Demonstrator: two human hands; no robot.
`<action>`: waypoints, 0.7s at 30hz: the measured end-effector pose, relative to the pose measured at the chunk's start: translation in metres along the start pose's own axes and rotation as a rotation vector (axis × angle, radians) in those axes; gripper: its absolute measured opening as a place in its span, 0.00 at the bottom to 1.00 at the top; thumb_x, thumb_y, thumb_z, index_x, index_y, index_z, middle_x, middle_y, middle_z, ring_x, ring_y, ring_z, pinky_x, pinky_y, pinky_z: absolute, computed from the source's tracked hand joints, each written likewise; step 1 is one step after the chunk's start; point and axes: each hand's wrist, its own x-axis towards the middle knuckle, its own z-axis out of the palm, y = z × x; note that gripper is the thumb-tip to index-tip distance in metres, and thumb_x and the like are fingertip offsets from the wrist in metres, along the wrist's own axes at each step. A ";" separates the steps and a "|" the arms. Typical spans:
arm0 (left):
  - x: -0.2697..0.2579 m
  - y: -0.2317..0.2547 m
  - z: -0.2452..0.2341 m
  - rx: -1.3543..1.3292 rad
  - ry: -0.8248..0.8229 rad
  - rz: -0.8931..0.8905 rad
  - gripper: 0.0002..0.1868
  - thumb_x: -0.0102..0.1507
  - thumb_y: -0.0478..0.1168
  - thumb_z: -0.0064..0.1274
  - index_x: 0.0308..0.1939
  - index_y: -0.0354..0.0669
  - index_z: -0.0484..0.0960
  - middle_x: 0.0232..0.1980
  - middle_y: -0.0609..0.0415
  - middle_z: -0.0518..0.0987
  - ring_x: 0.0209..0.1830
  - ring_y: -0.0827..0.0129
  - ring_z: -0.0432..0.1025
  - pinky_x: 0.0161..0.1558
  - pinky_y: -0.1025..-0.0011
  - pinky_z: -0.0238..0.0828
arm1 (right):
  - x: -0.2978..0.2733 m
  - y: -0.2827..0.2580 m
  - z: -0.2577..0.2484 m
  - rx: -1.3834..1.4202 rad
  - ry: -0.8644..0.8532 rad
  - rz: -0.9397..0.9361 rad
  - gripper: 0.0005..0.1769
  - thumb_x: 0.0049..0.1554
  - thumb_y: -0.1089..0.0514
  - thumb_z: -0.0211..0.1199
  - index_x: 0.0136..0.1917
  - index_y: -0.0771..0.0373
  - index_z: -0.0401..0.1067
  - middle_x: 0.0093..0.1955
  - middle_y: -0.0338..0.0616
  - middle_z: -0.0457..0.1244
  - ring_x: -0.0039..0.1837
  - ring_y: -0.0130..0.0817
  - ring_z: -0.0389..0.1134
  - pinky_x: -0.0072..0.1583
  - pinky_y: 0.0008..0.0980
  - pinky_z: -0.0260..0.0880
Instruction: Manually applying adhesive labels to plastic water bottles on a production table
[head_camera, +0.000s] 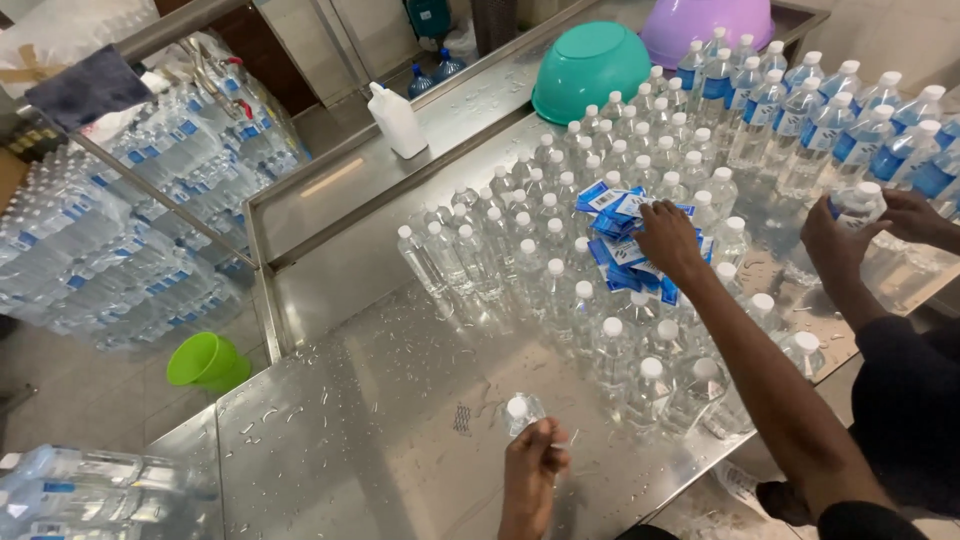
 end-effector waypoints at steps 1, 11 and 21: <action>0.002 -0.021 -0.027 0.001 0.002 0.001 0.24 0.63 0.50 0.67 0.52 0.31 0.89 0.40 0.45 0.86 0.26 0.66 0.74 0.34 0.68 0.69 | -0.003 0.008 0.009 0.002 0.000 -0.001 0.36 0.66 0.52 0.64 0.82 0.68 0.62 0.81 0.65 0.60 0.84 0.62 0.56 0.81 0.61 0.55; 0.006 -0.052 -0.150 -0.329 -0.046 -0.053 0.41 0.75 0.67 0.35 0.13 0.47 0.65 0.10 0.50 0.61 0.06 0.61 0.55 0.15 0.62 0.50 | 0.003 -0.003 0.002 -0.264 -0.025 -0.086 0.16 0.72 0.56 0.52 0.66 0.61 0.76 0.58 0.56 0.75 0.61 0.54 0.77 0.73 0.58 0.69; -0.002 -0.054 -0.162 -0.205 -0.002 0.067 0.35 0.75 0.59 0.49 0.17 0.47 0.62 0.15 0.51 0.54 0.11 0.66 0.44 0.18 0.61 0.42 | -0.023 -0.014 -0.017 -0.274 0.137 -0.173 0.16 0.71 0.62 0.51 0.48 0.60 0.79 0.44 0.45 0.76 0.46 0.49 0.78 0.67 0.55 0.75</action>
